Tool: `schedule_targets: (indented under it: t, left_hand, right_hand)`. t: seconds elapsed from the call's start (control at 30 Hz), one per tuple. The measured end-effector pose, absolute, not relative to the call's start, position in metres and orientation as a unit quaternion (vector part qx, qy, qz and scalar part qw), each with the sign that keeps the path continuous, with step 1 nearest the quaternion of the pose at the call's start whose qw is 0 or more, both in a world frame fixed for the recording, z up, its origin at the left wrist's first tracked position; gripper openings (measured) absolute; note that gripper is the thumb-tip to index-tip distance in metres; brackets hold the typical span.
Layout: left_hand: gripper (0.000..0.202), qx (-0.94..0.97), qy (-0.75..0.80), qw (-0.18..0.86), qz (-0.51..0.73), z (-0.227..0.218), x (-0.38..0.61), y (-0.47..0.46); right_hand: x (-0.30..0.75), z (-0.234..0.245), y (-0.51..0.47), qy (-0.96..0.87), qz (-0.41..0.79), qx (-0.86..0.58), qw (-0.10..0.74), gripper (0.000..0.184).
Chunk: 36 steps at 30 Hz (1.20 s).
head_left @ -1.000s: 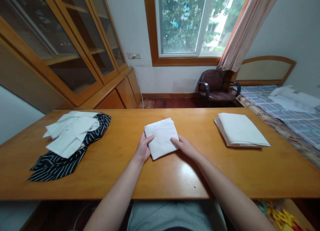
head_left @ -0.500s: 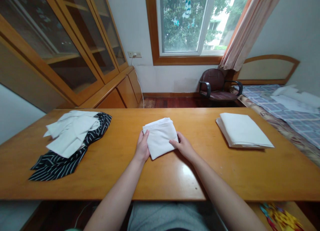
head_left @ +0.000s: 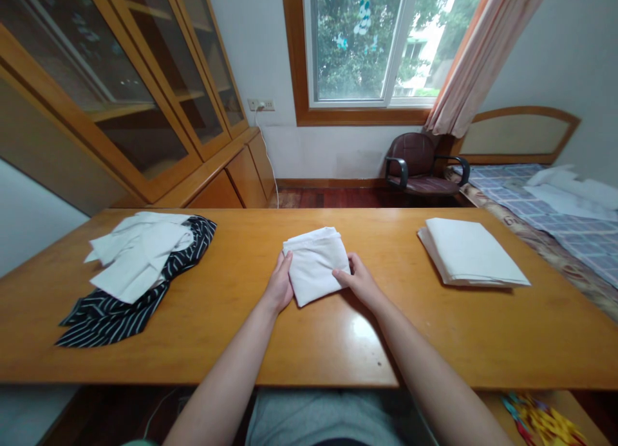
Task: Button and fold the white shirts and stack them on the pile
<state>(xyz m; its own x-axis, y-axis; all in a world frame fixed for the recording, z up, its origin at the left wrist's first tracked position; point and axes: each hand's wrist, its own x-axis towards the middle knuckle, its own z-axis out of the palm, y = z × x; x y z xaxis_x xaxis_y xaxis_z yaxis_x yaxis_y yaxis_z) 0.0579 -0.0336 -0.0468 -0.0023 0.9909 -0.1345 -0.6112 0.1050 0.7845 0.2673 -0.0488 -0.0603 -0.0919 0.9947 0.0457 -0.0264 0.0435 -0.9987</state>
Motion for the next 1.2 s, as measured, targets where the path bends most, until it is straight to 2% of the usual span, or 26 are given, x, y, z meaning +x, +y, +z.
schedule_targets:
  t: [0.23,0.67,0.8,0.9,1.1,1.2]
  left_hand:
    - [0.041,0.299,0.369,0.665,0.576,-0.046,0.055,-0.036]
    - [0.053,0.36,0.351,0.696,0.512,-0.046,0.054,-0.033]
    - [0.068,0.363,0.352,0.672,0.541,-0.047,0.052,-0.032]
    - [0.076,0.39,0.355,0.648,0.55,-0.051,0.049,-0.03]
    - [0.052,0.53,0.375,0.526,0.549,-0.057,0.05,-0.034]
    - [0.046,0.643,0.371,0.463,0.485,-0.054,0.057,-0.039]
  right_hand:
    - [0.269,-0.049,-0.047,-0.46,0.582,-0.426,0.518,0.076]
    - [0.269,-0.054,-0.043,-0.401,0.56,-0.44,0.576,0.092]
    - [0.269,-0.061,-0.039,-0.436,0.494,-0.473,0.586,0.086]
    - [0.27,-0.068,-0.036,-0.479,0.399,-0.522,0.582,0.072]
    - [0.274,-0.066,-0.039,-0.579,0.196,-0.577,0.542,0.037]
    - [0.274,-0.056,-0.045,-0.633,0.135,-0.565,0.511,0.033]
